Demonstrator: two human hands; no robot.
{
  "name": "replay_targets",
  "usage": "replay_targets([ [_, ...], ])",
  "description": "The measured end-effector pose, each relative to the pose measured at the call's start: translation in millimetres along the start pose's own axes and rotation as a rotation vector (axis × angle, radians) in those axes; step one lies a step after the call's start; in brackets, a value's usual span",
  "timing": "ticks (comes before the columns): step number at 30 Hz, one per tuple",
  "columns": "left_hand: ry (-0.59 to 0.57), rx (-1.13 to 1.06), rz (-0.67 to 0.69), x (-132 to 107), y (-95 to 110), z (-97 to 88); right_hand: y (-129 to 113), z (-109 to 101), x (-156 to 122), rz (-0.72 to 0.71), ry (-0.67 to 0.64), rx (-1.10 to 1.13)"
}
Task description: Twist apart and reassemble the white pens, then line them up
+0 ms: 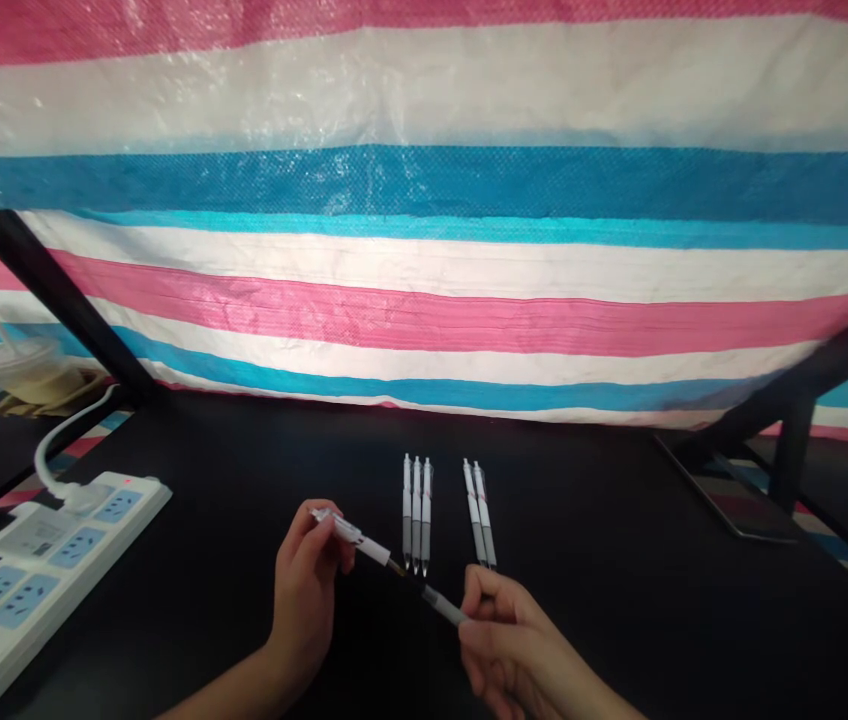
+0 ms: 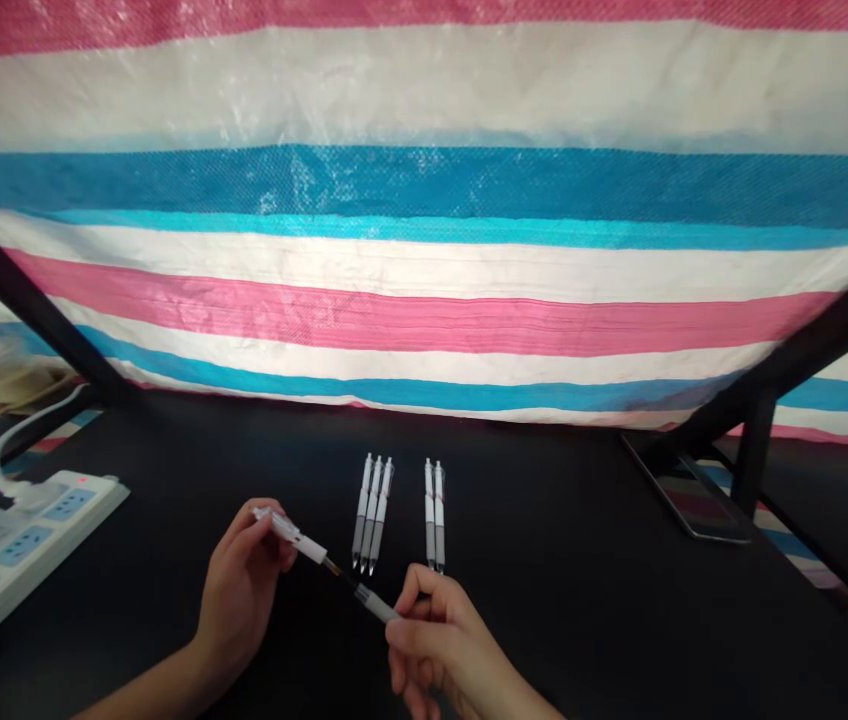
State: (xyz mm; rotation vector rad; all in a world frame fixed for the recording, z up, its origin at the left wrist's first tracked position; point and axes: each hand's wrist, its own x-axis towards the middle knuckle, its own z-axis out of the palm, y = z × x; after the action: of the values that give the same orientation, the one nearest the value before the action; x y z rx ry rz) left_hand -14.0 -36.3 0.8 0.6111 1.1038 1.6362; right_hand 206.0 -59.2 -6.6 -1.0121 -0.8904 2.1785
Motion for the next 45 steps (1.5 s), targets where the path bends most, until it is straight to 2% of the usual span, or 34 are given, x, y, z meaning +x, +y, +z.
replay_targets([
  [19,0.022,-0.024,-0.008,1,1,0.3,3,-1,1,-0.005,0.007,0.001],
  [22,-0.043,0.022,-0.037,-4,-3,-1.2,3,0,1,-0.006,0.013,-0.017],
  [26,-0.297,0.164,-0.071,-14,-9,-4.2,3,4,1,-0.034,0.038,-0.080],
  [28,-0.379,0.199,-0.062,-18,-12,-5.3,2,5,1,-0.048,0.056,-0.107],
  [32,-0.401,0.196,-0.045,-17,-14,-6.3,3,5,2,-0.032,0.084,-0.155],
  [37,-0.416,0.173,-0.047,-15,-14,-5.7,5,5,3,0.029,0.051,-0.287],
  [43,-0.374,0.181,-0.025,-13,-10,-4.7,8,7,4,-0.061,0.036,-0.242],
  [45,-0.392,0.189,-0.042,-13,-11,-5.2,9,7,4,-0.045,0.020,-0.231],
])
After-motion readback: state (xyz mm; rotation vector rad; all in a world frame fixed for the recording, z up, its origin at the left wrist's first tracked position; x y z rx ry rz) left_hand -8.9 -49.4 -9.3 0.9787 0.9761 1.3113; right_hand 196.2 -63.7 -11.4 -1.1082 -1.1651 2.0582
